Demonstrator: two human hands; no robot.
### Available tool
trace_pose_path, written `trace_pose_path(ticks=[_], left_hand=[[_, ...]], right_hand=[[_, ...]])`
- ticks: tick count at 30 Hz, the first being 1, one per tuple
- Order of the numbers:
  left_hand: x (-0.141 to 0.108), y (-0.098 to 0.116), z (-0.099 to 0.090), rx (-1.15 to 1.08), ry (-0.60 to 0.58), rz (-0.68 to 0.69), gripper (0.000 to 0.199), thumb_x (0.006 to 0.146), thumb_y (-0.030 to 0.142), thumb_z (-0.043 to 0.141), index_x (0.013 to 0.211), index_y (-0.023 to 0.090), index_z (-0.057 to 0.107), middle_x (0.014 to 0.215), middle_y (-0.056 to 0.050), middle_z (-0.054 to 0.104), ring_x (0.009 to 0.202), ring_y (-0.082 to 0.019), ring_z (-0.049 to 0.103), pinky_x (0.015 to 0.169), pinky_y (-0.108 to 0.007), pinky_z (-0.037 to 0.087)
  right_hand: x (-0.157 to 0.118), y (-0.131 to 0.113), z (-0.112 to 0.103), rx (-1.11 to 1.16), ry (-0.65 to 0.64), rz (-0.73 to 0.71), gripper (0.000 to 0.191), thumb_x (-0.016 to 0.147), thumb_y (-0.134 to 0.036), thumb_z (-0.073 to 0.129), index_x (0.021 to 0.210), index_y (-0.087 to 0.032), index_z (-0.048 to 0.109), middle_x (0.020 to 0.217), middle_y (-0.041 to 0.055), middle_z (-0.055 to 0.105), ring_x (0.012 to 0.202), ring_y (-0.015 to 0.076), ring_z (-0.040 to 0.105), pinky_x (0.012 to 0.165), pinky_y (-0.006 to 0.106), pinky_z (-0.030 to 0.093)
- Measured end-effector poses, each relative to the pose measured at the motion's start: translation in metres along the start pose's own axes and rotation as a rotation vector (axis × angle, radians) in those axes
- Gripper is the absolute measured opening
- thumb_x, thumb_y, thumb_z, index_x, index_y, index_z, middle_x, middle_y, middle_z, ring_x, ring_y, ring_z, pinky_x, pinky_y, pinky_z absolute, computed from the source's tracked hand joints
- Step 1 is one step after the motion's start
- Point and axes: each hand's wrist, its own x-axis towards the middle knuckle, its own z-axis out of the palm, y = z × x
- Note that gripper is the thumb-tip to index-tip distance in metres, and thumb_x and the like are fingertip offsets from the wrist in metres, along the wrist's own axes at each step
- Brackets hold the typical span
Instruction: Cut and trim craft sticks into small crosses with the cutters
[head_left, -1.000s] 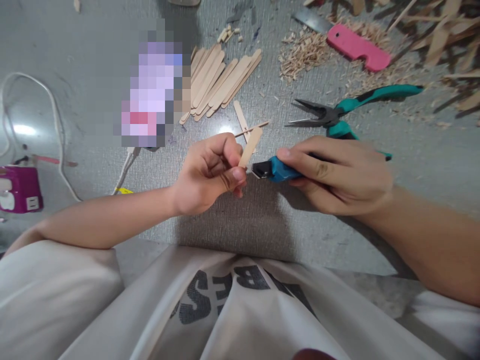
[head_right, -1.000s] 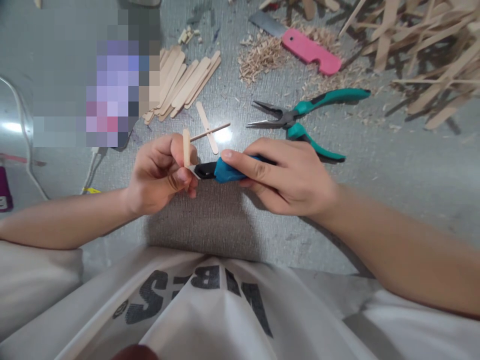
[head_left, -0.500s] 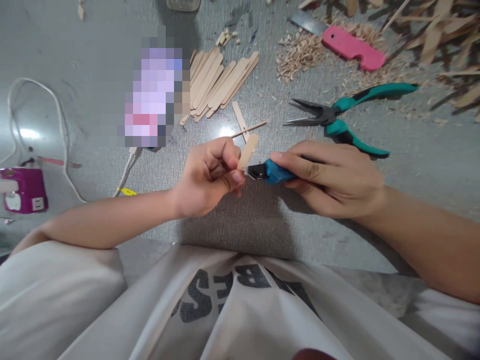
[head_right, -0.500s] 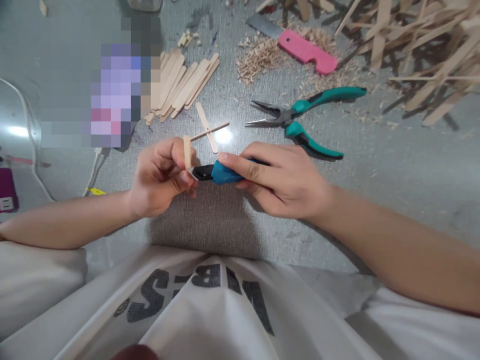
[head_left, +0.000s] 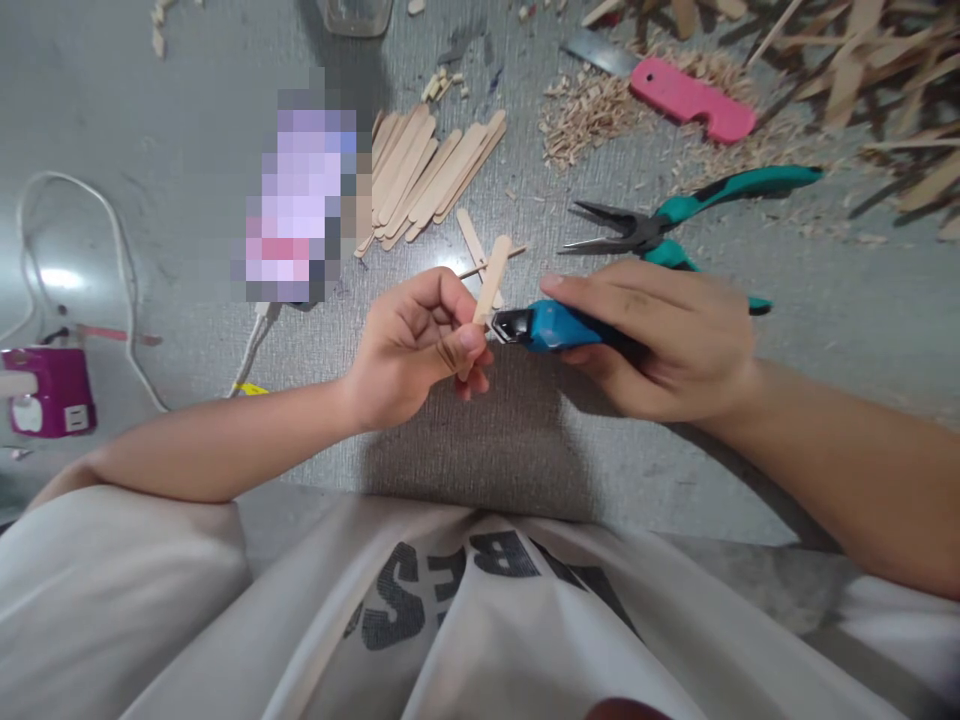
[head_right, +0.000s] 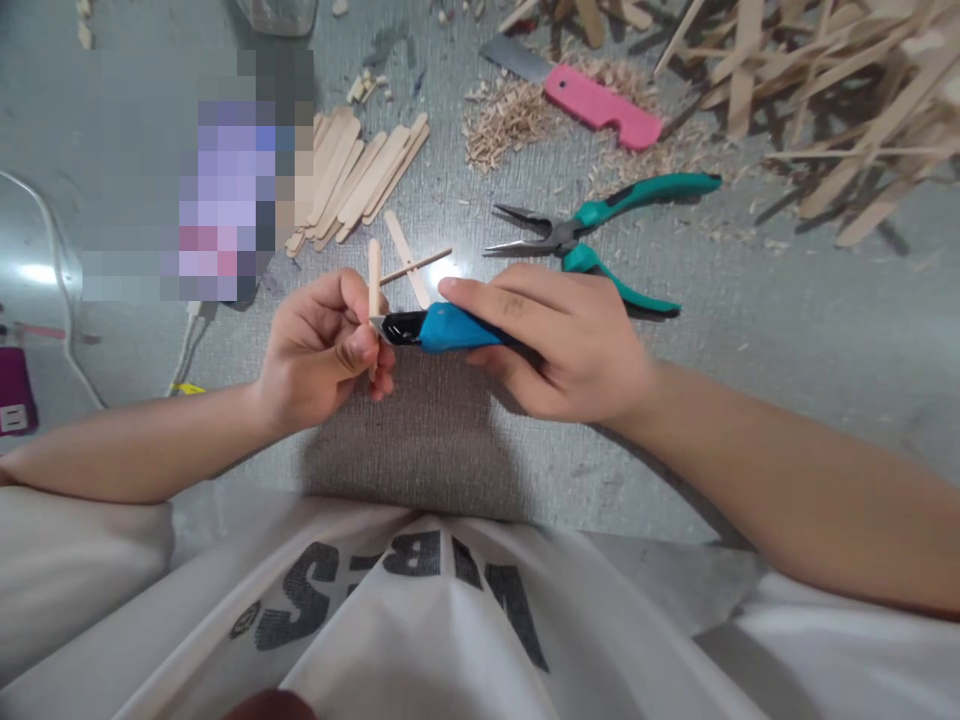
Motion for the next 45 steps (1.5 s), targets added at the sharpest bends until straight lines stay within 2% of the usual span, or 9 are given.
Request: trace_pose_path(ticks=[6,11,13,16,20,31,35,41,45], left_hand=[[-0.001,-0.001,0.000,0.013,0.053,-0.016,0.053,0.087,0.045,0.103,0.088,0.020,0.056,0.069,0.007,0.075,0.052,-0.010,0.073,0.045,-0.015,0.058],[-0.001,-0.002,-0.001,0.030,0.074,-0.044,0.058,0.084,0.051,0.104,0.087,0.021,0.055,0.068,0.007,0.073,0.051,-0.010,0.073,0.044,-0.015,0.055],[-0.001,-0.001,0.000,0.022,0.088,-0.047,0.058,0.085,0.052,0.104,0.088,0.021,0.055,0.069,0.007,0.073,0.051,-0.010,0.072,0.044,-0.016,0.054],[0.000,0.001,0.002,0.013,0.115,-0.055,0.057,0.086,0.052,0.103,0.088,0.020,0.056,0.069,0.007,0.074,0.050,-0.009,0.070,0.044,-0.016,0.055],[0.000,0.001,0.003,0.008,0.121,-0.042,0.057,0.085,0.052,0.104,0.087,0.020,0.057,0.068,0.007,0.073,0.049,-0.009,0.069,0.044,-0.016,0.054],[0.001,0.001,0.001,0.021,0.102,-0.052,0.059,0.084,0.053,0.104,0.088,0.021,0.055,0.068,0.007,0.072,0.050,-0.009,0.070,0.045,-0.016,0.055],[0.001,0.000,0.000,-0.002,0.076,-0.035,0.055,0.085,0.049,0.104,0.088,0.020,0.057,0.069,0.007,0.073,0.050,-0.009,0.070,0.044,-0.016,0.055],[0.001,-0.001,-0.001,-0.005,0.062,-0.039,0.054,0.085,0.046,0.105,0.088,0.021,0.057,0.069,0.007,0.074,0.049,-0.010,0.070,0.044,-0.017,0.055],[0.001,0.000,0.000,-0.005,0.069,-0.047,0.054,0.085,0.046,0.104,0.089,0.021,0.057,0.069,0.007,0.073,0.050,-0.010,0.070,0.044,-0.017,0.055]], right_hand=[[0.000,0.002,0.006,-0.125,0.088,-0.023,0.051,0.110,-0.038,0.076,0.160,-0.031,0.067,0.104,0.0030,0.083,0.081,0.0192,0.077,0.068,0.032,0.058],[-0.003,0.002,0.004,-0.178,0.193,-0.006,0.065,0.108,-0.043,0.080,0.169,-0.027,0.063,0.111,0.0100,0.084,0.089,0.0251,0.080,0.073,0.037,0.063],[-0.003,0.002,0.001,-0.159,0.171,0.033,0.063,0.112,-0.044,0.073,0.172,-0.027,0.061,0.116,0.0118,0.084,0.092,0.0253,0.081,0.078,0.037,0.065],[-0.004,0.001,-0.003,-0.110,0.049,0.035,0.057,0.118,-0.040,0.060,0.173,-0.024,0.058,0.119,0.0135,0.085,0.095,0.0243,0.082,0.074,0.034,0.063],[-0.004,0.002,-0.004,-0.127,-0.009,-0.023,0.052,0.119,-0.037,0.058,0.167,-0.017,0.062,0.107,0.0117,0.083,0.085,0.0214,0.080,0.067,0.031,0.057],[-0.005,0.003,-0.003,-0.131,-0.026,-0.014,0.052,0.120,-0.035,0.056,0.169,-0.018,0.061,0.105,0.0091,0.081,0.083,0.0198,0.077,0.066,0.029,0.055],[-0.004,0.003,-0.003,-0.132,-0.028,-0.008,0.055,0.120,-0.035,0.053,0.173,-0.023,0.057,0.104,0.0065,0.081,0.083,0.0186,0.077,0.067,0.028,0.055],[-0.005,0.003,0.002,-0.111,0.061,-0.002,0.052,0.119,-0.039,0.056,0.167,-0.021,0.065,0.099,0.0073,0.081,0.078,0.0189,0.074,0.064,0.029,0.052],[-0.006,0.003,0.002,-0.108,0.049,-0.008,0.049,0.118,-0.037,0.057,0.163,-0.019,0.068,0.099,0.0078,0.081,0.079,0.0191,0.075,0.064,0.029,0.052]])
